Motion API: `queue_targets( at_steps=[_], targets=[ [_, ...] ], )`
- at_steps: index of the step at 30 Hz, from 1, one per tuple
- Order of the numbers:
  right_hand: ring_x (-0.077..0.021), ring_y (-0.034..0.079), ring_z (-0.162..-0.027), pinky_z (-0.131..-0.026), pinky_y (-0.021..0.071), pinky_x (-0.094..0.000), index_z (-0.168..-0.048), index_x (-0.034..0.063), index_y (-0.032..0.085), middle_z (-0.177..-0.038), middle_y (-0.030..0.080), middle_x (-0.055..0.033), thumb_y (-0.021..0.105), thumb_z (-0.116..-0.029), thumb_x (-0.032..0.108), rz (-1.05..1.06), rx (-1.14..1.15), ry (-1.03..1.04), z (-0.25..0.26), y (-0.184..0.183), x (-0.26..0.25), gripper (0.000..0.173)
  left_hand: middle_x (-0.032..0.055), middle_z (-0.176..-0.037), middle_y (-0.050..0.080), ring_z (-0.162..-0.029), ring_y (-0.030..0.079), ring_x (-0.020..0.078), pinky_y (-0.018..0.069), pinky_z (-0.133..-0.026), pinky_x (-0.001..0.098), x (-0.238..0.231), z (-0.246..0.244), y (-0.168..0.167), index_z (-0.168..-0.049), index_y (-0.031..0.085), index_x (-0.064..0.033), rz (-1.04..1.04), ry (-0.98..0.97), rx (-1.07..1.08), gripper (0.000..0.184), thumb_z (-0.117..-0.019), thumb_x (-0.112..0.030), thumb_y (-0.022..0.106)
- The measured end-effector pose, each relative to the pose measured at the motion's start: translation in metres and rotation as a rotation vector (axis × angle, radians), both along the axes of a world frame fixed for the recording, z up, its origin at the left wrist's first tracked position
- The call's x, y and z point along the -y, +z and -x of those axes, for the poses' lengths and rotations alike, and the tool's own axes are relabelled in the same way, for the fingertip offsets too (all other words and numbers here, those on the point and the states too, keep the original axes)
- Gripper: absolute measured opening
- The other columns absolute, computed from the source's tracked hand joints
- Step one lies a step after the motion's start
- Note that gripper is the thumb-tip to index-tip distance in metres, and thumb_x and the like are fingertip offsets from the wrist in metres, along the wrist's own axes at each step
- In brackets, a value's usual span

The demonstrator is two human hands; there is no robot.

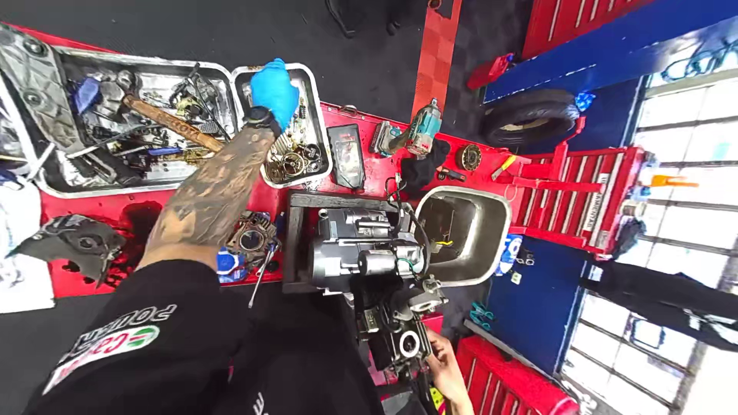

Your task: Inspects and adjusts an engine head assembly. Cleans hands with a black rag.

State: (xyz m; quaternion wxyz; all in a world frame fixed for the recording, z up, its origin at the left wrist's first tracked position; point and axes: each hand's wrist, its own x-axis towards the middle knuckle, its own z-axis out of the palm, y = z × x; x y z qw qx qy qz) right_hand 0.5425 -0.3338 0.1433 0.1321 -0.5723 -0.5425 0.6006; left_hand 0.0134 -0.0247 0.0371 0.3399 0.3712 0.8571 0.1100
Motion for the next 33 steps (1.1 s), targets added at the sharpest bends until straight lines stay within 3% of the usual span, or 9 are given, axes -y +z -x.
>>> queue_targets(
  at_steps=[4, 7, 11, 14, 18, 22, 24, 29, 33],
  targets=[
    [-0.0083, 0.069, -0.093, -0.084, 0.0594, -0.0269, -0.110, 0.0109, 0.072, -0.101, 0.074, 0.0010, 0.065, -0.0971, 0.019, -0.005, -0.077, 0.001, -0.002, -0.002, -0.001, 0.016, 0.0240, -0.120, 0.068, -0.113, 0.066, 0.0404, 0.0496, -0.097, 0.0643, 0.080, 0.009, -0.018, -0.128, 0.061, 0.0001, -0.274, 0.196, 0.165, 0.039, -0.0954, -0.022, 0.061],
    [-0.0088, 0.069, -0.092, -0.084, 0.0592, -0.0276, -0.108, 0.0091, 0.073, -0.099, 0.073, 0.0004, 0.063, -0.0977, 0.017, -0.035, -0.099, 0.026, -0.006, -0.010, -0.001, 0.016, 0.0140, -0.113, 0.070, -0.092, 0.071, 0.0235, 0.0601, -0.083, 0.0471, 0.155, -0.008, -0.013, -0.136, 0.059, -0.0068, -0.453, 0.288, 0.350, 0.039, -0.1011, -0.024, 0.057],
    [-0.0084, 0.067, -0.092, -0.084, 0.0578, -0.0286, -0.094, 0.0095, 0.072, -0.096, 0.071, 0.0009, 0.059, -0.0986, 0.014, -0.114, -0.049, 0.126, -0.006, -0.015, -0.006, 0.015, 0.0061, -0.112, 0.073, -0.088, 0.072, 0.0138, 0.0618, -0.082, 0.0333, 0.241, -0.058, 0.041, -0.124, 0.069, -0.0054, -0.635, 0.370, 0.472, 0.026, -0.1040, -0.018, 0.060],
    [-0.0068, 0.063, -0.084, -0.076, 0.0556, -0.0273, -0.089, 0.0080, 0.069, -0.089, 0.066, 0.0003, 0.059, -0.0997, 0.017, -0.225, -0.016, 0.213, -0.015, -0.015, -0.020, 0.018, 0.0045, -0.107, 0.075, -0.088, 0.073, 0.0161, 0.0629, -0.083, 0.0351, 0.291, -0.107, 0.091, -0.121, 0.067, -0.0023, -0.751, 0.419, 0.605, 0.022, -0.1029, -0.013, 0.060],
    [-0.0087, 0.064, -0.085, -0.075, 0.0566, -0.0278, -0.098, 0.0042, 0.072, -0.093, 0.068, -0.0035, 0.065, -0.0993, 0.020, -0.535, -0.067, 0.053, -0.035, 0.002, -0.042, 0.017, 0.0028, -0.098, 0.075, -0.083, 0.074, 0.0176, 0.0646, -0.076, 0.0352, 0.343, -0.184, 0.145, -0.109, 0.071, -0.0090, -0.886, 0.317, 0.785, 0.012, -0.1003, -0.015, 0.065],
    [-0.0122, 0.070, -0.097, -0.085, 0.0606, -0.0316, -0.103, 0.0081, 0.072, -0.099, 0.073, -0.0039, 0.072, -0.0956, 0.020, -0.812, -0.360, 0.040, -0.032, 0.041, -0.033, 0.014, 0.0006, -0.098, 0.078, -0.083, 0.075, 0.0144, 0.0654, -0.075, 0.0308, 0.372, -0.285, 0.194, -0.106, 0.078, -0.0170, -0.781, 0.118, 0.888, 0.013, -0.0977, -0.023, 0.071],
    [-0.0174, 0.070, -0.101, -0.091, 0.0599, -0.0355, -0.109, 0.0068, 0.072, -0.103, 0.073, -0.0078, 0.077, -0.0933, 0.019, -0.888, -0.506, 0.110, -0.026, 0.050, -0.014, 0.020, 0.0023, -0.097, 0.078, -0.084, 0.076, 0.0150, 0.0662, -0.077, 0.0314, 0.381, -0.330, 0.203, -0.106, 0.078, -0.0125, -0.683, 0.050, 0.911, 0.012, -0.0971, -0.017, 0.071],
    [-0.0218, 0.071, -0.094, -0.086, 0.0609, -0.0348, -0.107, 0.0015, 0.074, -0.098, 0.073, -0.0138, 0.076, -0.0917, 0.008, -0.982, -0.580, 0.025, -0.030, 0.024, 0.023, 0.017, 0.0022, -0.090, 0.078, -0.077, 0.075, 0.0124, 0.0661, -0.074, 0.0291, 0.388, -0.386, 0.200, -0.105, 0.075, -0.0017, -0.564, 0.042, 0.754, 0.012, -0.0953, 0.000, 0.067],
    [-0.0209, 0.071, -0.092, -0.083, 0.0606, -0.0331, -0.106, 0.0025, 0.077, -0.097, 0.074, -0.0135, 0.077, -0.0916, 0.009, -0.940, -0.602, -0.043, -0.038, 0.004, 0.035, 0.016, 0.0014, -0.087, 0.077, -0.075, 0.074, 0.0114, 0.0654, -0.072, 0.0281, 0.394, -0.406, 0.195, -0.104, 0.071, -0.0006, -0.526, 0.056, 0.620, 0.011, -0.0962, 0.002, 0.065]
  ],
)
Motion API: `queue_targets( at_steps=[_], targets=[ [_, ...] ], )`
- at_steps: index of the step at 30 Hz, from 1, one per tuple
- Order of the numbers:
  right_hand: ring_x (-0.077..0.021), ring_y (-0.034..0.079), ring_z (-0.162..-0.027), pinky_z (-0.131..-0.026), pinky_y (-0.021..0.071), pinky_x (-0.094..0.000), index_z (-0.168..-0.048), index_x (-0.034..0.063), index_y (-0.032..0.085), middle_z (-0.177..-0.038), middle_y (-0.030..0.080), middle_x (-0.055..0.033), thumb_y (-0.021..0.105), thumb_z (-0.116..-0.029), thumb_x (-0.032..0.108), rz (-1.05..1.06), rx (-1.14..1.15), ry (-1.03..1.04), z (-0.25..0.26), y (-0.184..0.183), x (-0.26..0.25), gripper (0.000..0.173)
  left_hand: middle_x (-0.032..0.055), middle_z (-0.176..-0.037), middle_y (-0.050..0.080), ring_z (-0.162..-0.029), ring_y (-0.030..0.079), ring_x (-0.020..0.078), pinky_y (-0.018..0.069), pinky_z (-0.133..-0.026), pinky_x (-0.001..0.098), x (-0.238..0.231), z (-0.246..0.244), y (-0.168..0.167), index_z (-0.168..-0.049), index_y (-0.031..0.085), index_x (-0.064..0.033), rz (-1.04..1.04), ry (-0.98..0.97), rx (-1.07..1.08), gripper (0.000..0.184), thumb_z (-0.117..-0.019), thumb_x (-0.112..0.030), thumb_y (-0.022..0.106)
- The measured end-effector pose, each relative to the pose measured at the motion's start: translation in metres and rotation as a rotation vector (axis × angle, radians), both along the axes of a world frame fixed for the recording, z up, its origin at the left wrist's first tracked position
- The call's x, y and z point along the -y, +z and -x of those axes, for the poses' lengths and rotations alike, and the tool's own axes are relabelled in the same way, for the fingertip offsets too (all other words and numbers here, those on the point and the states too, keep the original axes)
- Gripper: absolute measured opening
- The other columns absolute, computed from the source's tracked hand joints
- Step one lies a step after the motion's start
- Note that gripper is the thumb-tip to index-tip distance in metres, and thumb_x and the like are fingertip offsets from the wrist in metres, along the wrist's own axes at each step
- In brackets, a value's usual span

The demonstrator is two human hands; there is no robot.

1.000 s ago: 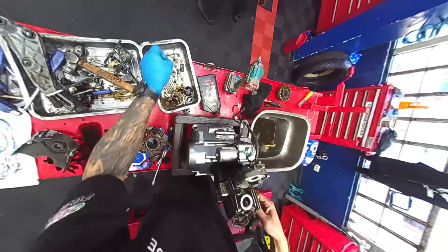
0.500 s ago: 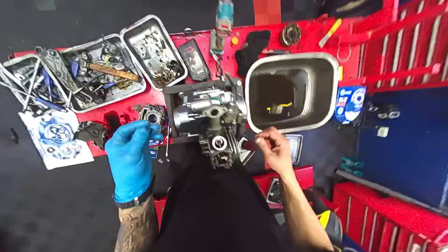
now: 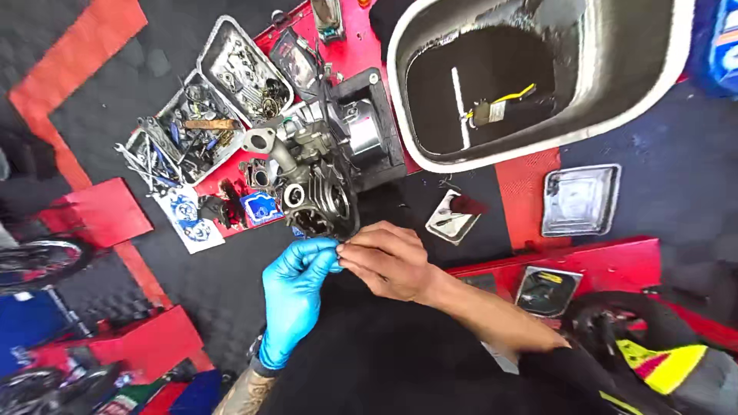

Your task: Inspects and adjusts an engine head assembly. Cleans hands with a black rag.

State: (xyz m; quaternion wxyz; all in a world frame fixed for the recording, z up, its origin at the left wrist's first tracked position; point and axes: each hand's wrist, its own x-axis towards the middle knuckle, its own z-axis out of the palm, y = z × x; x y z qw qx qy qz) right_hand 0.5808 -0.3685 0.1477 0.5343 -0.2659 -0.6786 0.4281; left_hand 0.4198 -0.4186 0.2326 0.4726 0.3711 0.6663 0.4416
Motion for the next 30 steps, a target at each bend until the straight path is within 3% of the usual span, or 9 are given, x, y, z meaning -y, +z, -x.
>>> queue_targets(
  at_steps=[6, 9, 11, 13, 22, 30],
  targets=[
    [-0.0207, 0.070, -0.091, -0.081, 0.0588, -0.0327, -0.105, 0.0042, 0.078, -0.095, 0.073, -0.0130, 0.075, -0.0942, 0.012, 0.058, -0.025, 0.022, -0.009, -0.013, -0.001, 0.014, 0.0008, -0.086, 0.075, -0.074, 0.072, 0.0108, 0.0643, -0.071, 0.0282, -0.001, -0.017, -0.007, -0.106, 0.067, 0.0006, 0.015, -0.006, -0.135, 0.010, -0.0983, 0.003, 0.061],
    [-0.0168, 0.069, -0.091, -0.081, 0.0594, -0.0309, -0.104, 0.0029, 0.078, -0.097, 0.073, -0.0112, 0.072, -0.0951, 0.012, 0.190, -0.036, 0.077, -0.010, -0.023, -0.014, 0.014, 0.0054, -0.094, 0.077, -0.079, 0.075, 0.0157, 0.0658, -0.075, 0.0327, -0.002, -0.019, -0.007, -0.115, 0.065, 0.0040, 0.066, -0.022, -0.167, 0.016, -0.1037, -0.001, 0.055],
    [-0.0124, 0.068, -0.083, -0.072, 0.0604, -0.0278, -0.102, 0.0022, 0.078, -0.095, 0.071, -0.0095, 0.072, -0.0928, 0.011, 0.320, -0.022, 0.069, -0.006, -0.035, -0.028, 0.013, 0.0105, -0.106, 0.077, -0.088, 0.077, 0.0219, 0.0666, -0.079, 0.0372, 0.000, -0.014, -0.007, -0.124, 0.061, 0.0074, 0.067, -0.019, -0.204, 0.023, -0.1057, -0.003, 0.051],
    [-0.0106, 0.066, -0.077, -0.065, 0.0592, -0.0263, -0.102, 0.0029, 0.076, -0.093, 0.068, -0.0079, 0.072, -0.0909, 0.009, 0.388, 0.014, 0.078, 0.002, -0.053, -0.042, 0.013, 0.0099, -0.107, 0.077, -0.089, 0.077, 0.0223, 0.0665, -0.080, 0.0380, 0.003, -0.004, -0.006, -0.128, 0.058, 0.0085, 0.018, 0.013, -0.274, 0.026, -0.1061, -0.002, 0.049],
    [-0.0075, 0.060, -0.070, -0.061, 0.0535, -0.0232, -0.100, 0.0063, 0.076, -0.086, 0.064, -0.0033, 0.071, -0.0902, 0.011, 0.363, 0.071, 0.201, 0.026, -0.070, -0.057, 0.012, 0.0081, -0.104, 0.075, -0.082, 0.075, 0.0183, 0.0643, -0.078, 0.0338, 0.012, 0.039, -0.001, -0.136, 0.052, 0.0087, -0.010, 0.240, -0.406, 0.033, -0.1095, -0.005, 0.037],
    [-0.0080, 0.058, -0.067, -0.058, 0.0516, -0.0235, -0.102, 0.0060, 0.078, -0.088, 0.065, -0.0046, 0.070, -0.0904, 0.008, 0.351, 0.091, 0.163, 0.027, -0.066, -0.057, 0.014, 0.0087, -0.106, 0.076, -0.083, 0.075, 0.0181, 0.0644, -0.078, 0.0335, 0.024, 0.042, -0.012, -0.135, 0.053, 0.0088, 0.037, 0.249, -0.371, 0.034, -0.1113, -0.008, 0.035]
  ],
)
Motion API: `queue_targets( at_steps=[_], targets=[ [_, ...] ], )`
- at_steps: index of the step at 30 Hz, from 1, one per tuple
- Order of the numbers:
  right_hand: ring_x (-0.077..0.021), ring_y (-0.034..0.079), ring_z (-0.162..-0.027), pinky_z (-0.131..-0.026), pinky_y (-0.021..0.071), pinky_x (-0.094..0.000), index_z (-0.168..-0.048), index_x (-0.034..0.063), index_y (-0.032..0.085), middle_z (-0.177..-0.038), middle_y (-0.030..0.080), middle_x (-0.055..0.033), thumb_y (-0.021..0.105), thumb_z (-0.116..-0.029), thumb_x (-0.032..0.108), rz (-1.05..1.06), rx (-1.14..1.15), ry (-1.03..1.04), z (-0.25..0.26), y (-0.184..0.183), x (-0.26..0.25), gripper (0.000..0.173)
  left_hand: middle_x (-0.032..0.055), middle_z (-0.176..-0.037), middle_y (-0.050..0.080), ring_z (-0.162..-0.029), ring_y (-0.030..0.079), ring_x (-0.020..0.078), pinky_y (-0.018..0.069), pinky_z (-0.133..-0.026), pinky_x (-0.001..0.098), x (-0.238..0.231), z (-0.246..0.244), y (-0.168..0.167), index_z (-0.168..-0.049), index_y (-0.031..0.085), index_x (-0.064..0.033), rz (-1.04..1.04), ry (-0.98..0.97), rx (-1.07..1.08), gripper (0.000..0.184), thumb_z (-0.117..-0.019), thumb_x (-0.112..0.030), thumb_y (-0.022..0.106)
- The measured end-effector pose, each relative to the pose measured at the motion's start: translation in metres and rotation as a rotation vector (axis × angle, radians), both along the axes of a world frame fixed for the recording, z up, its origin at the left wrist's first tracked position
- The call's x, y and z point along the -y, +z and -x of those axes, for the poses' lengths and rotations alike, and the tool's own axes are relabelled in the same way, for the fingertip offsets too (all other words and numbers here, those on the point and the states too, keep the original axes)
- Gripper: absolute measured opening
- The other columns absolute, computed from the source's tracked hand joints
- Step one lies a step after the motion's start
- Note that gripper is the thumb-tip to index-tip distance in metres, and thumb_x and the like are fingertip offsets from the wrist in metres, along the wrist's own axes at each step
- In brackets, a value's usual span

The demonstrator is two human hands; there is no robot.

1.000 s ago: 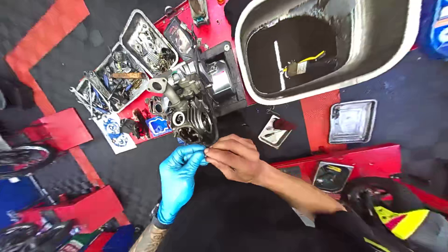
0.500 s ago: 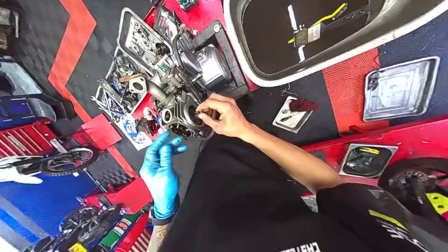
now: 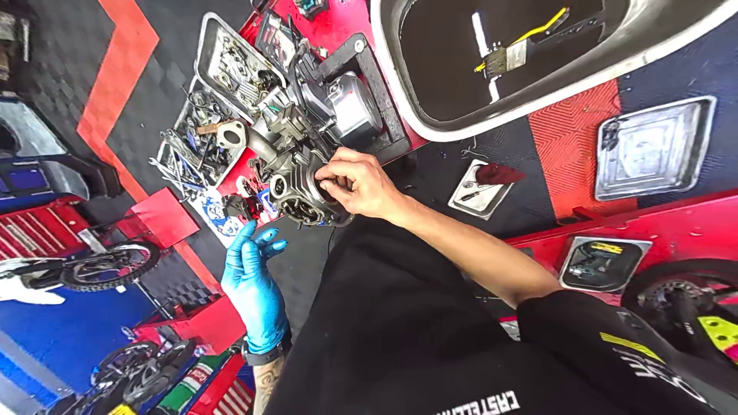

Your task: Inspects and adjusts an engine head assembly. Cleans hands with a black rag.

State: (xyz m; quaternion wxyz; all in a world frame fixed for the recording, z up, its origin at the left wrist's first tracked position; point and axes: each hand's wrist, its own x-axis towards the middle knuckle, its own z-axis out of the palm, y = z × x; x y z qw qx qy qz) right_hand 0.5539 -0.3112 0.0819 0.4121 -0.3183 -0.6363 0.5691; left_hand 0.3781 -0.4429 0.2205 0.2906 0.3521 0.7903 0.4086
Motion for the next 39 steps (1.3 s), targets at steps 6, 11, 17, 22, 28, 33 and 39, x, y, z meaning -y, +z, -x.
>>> queue_targets(
  at_steps=[6, 11, 17, 22, 28, 33, 39],
  targets=[
    [-0.0084, 0.061, -0.070, -0.061, 0.0542, -0.0239, -0.102, 0.0047, 0.077, -0.092, 0.067, -0.0060, 0.071, -0.0904, 0.006, -0.007, -0.062, -0.049, 0.002, -0.004, 0.006, 0.013, 0.0084, -0.106, 0.075, -0.083, 0.075, 0.0177, 0.0641, -0.079, 0.0336, 0.002, -0.001, -0.004, -0.137, 0.052, 0.0087, 0.006, 0.010, 0.015, 0.036, -0.1118, -0.009, 0.033],
    [-0.0077, 0.061, -0.070, -0.060, 0.0545, -0.0229, -0.101, 0.0042, 0.077, -0.092, 0.066, -0.0058, 0.070, -0.0929, 0.008, -0.007, -0.058, -0.038, 0.001, -0.005, 0.007, 0.011, 0.0086, -0.103, 0.075, -0.081, 0.075, 0.0174, 0.0641, -0.078, 0.0329, 0.004, -0.002, -0.006, -0.135, 0.053, 0.0090, -0.018, 0.029, 0.028, 0.035, -0.1117, -0.008, 0.033],
    [-0.0094, 0.062, -0.072, -0.065, 0.0561, -0.0250, -0.101, 0.0038, 0.077, -0.091, 0.065, -0.0062, 0.069, -0.0948, 0.011, -0.023, -0.020, -0.037, 0.002, -0.005, 0.006, 0.012, 0.0083, -0.103, 0.075, -0.083, 0.075, 0.0178, 0.0640, -0.078, 0.0338, 0.006, -0.005, -0.009, -0.135, 0.053, 0.0091, -0.022, 0.023, 0.043, 0.036, -0.1118, -0.009, 0.033],
    [-0.0103, 0.061, -0.072, -0.065, 0.0557, -0.0250, -0.098, 0.0033, 0.076, -0.089, 0.065, -0.0066, 0.069, -0.0953, 0.013, -0.065, 0.006, -0.036, 0.002, -0.005, 0.005, 0.012, 0.0084, -0.104, 0.075, -0.083, 0.075, 0.0181, 0.0640, -0.079, 0.0345, 0.006, -0.005, -0.009, -0.136, 0.053, 0.0086, -0.023, 0.021, 0.046, 0.036, -0.1118, -0.009, 0.032],
    [-0.0116, 0.060, -0.071, -0.064, 0.0543, -0.0261, -0.094, 0.0038, 0.076, -0.086, 0.063, -0.0064, 0.068, -0.0975, 0.017, -0.104, 0.042, -0.052, 0.005, -0.004, 0.004, 0.016, 0.0083, -0.104, 0.075, -0.084, 0.075, 0.0179, 0.0639, -0.080, 0.0342, 0.005, -0.005, -0.010, -0.136, 0.052, 0.0089, -0.031, 0.008, 0.056, 0.036, -0.1120, -0.010, 0.033],
    [-0.0127, 0.060, -0.072, -0.065, 0.0536, -0.0262, -0.090, 0.0030, 0.075, -0.085, 0.062, -0.0072, 0.067, -0.0976, 0.016, -0.154, 0.044, -0.059, 0.007, -0.005, 0.003, 0.017, 0.0080, -0.103, 0.075, -0.083, 0.075, 0.0173, 0.0638, -0.079, 0.0336, 0.004, -0.006, -0.010, -0.136, 0.052, 0.0090, -0.027, 0.014, 0.049, 0.036, -0.1118, -0.009, 0.033],
    [-0.0108, 0.056, -0.067, -0.058, 0.0492, -0.0251, -0.097, 0.0020, 0.074, -0.088, 0.063, -0.0082, 0.075, -0.0916, 0.013, -0.019, -0.060, -0.126, 0.011, -0.006, 0.005, 0.012, 0.0082, -0.103, 0.075, -0.083, 0.075, 0.0175, 0.0638, -0.079, 0.0338, 0.005, -0.004, -0.010, -0.136, 0.053, 0.0085, -0.045, 0.023, 0.051, 0.036, -0.1119, -0.009, 0.032]
  ],
)
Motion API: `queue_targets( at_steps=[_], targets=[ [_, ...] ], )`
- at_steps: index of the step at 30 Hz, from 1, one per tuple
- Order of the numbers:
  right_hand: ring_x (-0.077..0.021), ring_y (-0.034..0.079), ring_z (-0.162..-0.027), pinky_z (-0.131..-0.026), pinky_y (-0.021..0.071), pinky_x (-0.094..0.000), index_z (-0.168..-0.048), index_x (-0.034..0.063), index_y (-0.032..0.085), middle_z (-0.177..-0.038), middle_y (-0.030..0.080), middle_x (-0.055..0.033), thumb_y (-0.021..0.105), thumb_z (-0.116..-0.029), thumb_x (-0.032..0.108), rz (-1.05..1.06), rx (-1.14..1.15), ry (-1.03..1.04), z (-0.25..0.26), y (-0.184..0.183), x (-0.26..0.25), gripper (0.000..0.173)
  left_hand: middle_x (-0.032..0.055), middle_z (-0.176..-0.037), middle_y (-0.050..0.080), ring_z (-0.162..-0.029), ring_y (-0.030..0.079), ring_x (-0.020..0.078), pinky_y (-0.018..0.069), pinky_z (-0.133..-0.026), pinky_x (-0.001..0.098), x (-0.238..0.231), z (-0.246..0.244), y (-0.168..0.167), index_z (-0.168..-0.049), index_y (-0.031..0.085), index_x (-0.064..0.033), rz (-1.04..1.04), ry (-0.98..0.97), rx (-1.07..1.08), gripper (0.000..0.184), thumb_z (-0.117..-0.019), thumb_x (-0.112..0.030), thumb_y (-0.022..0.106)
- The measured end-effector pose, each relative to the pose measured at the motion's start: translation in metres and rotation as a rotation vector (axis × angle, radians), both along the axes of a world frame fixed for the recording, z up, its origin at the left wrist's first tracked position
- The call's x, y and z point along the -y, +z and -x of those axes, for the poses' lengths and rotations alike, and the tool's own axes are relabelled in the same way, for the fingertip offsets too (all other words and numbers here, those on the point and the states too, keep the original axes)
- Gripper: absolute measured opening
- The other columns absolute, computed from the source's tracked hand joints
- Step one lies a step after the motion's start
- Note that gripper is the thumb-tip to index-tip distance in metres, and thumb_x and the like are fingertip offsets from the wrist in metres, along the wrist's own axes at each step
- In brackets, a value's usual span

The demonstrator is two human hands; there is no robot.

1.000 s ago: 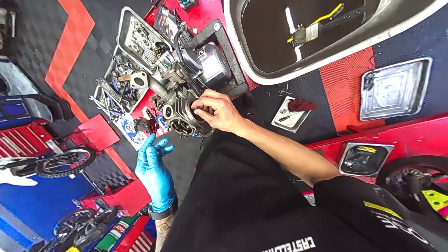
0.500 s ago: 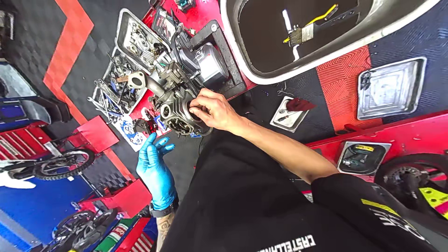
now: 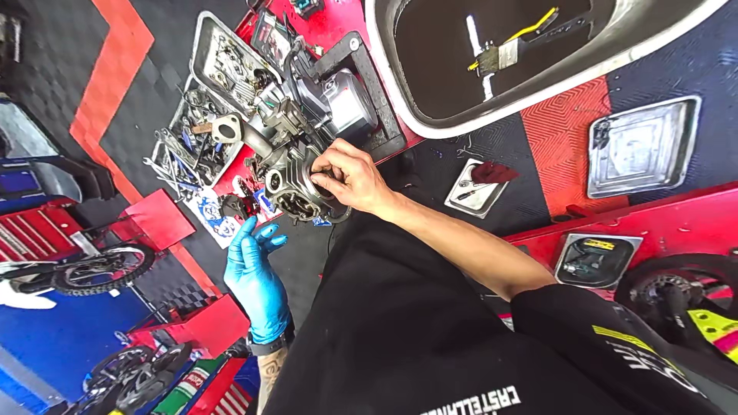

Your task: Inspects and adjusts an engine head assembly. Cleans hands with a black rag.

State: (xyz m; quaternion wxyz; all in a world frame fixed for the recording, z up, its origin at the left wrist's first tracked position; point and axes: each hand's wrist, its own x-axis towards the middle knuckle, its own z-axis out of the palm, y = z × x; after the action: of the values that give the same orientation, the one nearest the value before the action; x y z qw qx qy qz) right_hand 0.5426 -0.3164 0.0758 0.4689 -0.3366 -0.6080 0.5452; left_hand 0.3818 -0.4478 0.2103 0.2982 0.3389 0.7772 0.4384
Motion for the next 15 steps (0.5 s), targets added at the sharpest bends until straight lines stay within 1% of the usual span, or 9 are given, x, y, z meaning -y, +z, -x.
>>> queue_targets(
  at_steps=[3, 4, 6, 9, 11, 15],
  targets=[
    [-0.0103, 0.059, -0.069, -0.060, 0.0523, -0.0247, -0.095, 0.0019, 0.076, -0.087, 0.065, -0.0079, 0.074, -0.0927, 0.012, -0.028, -0.030, 0.001, -0.001, -0.003, 0.002, 0.010, 0.0087, -0.104, 0.075, -0.083, 0.075, 0.0181, 0.0636, -0.079, 0.0339, 0.001, 0.000, 0.000, -0.135, 0.054, 0.0084, 0.001, 0.011, 0.003, 0.036, -0.1118, -0.009, 0.033],
    [-0.0098, 0.060, -0.070, -0.062, 0.0536, -0.0241, -0.096, 0.0019, 0.077, -0.088, 0.066, -0.0076, 0.074, -0.0931, 0.012, -0.041, -0.036, 0.011, -0.003, -0.004, 0.001, 0.010, 0.0090, -0.104, 0.075, -0.083, 0.075, 0.0185, 0.0637, -0.079, 0.0343, 0.001, 0.000, 0.000, -0.135, 0.054, 0.0084, 0.000, 0.010, 0.007, 0.036, -0.1118, -0.009, 0.033],
    [-0.0088, 0.060, -0.070, -0.061, 0.0535, -0.0230, -0.099, 0.0014, 0.077, -0.090, 0.067, -0.0076, 0.072, -0.0922, 0.009, -0.061, -0.039, 0.045, -0.007, -0.004, 0.001, 0.011, 0.0084, -0.103, 0.075, -0.082, 0.075, 0.0182, 0.0640, -0.079, 0.0344, 0.001, 0.000, -0.001, -0.135, 0.054, 0.0083, -0.002, 0.007, 0.008, 0.036, -0.1118, -0.009, 0.033],
    [-0.0102, 0.061, -0.072, -0.063, 0.0553, -0.0243, -0.102, 0.0006, 0.076, -0.093, 0.066, -0.0086, 0.069, -0.0909, 0.004, -0.069, -0.015, 0.084, -0.009, -0.004, 0.001, 0.013, 0.0082, -0.101, 0.075, -0.082, 0.075, 0.0182, 0.0640, -0.079, 0.0345, 0.001, 0.000, -0.002, -0.135, 0.053, 0.0086, -0.003, 0.018, 0.016, 0.035, -0.1117, -0.009, 0.033],
    [-0.0113, 0.061, -0.073, -0.065, 0.0558, -0.0252, -0.100, 0.0000, 0.075, -0.092, 0.065, -0.0089, 0.069, -0.0917, 0.004, -0.092, 0.003, 0.075, -0.008, -0.003, 0.000, 0.012, 0.0078, -0.102, 0.075, -0.083, 0.075, 0.0177, 0.0638, -0.079, 0.0343, 0.000, 0.000, -0.003, -0.135, 0.054, 0.0083, -0.003, 0.021, 0.021, 0.035, -0.1117, -0.009, 0.033],
    [-0.0135, 0.062, -0.077, -0.069, 0.0561, -0.0263, -0.099, 0.0001, 0.075, -0.091, 0.064, -0.0094, 0.068, -0.0943, 0.009, -0.144, 0.037, 0.079, -0.007, -0.004, -0.003, 0.012, 0.0086, -0.103, 0.075, -0.083, 0.075, 0.0182, 0.0638, -0.079, 0.0344, -0.003, 0.001, -0.004, -0.135, 0.053, 0.0092, -0.009, 0.017, 0.030, 0.036, -0.1118, -0.008, 0.032]
  ],
)
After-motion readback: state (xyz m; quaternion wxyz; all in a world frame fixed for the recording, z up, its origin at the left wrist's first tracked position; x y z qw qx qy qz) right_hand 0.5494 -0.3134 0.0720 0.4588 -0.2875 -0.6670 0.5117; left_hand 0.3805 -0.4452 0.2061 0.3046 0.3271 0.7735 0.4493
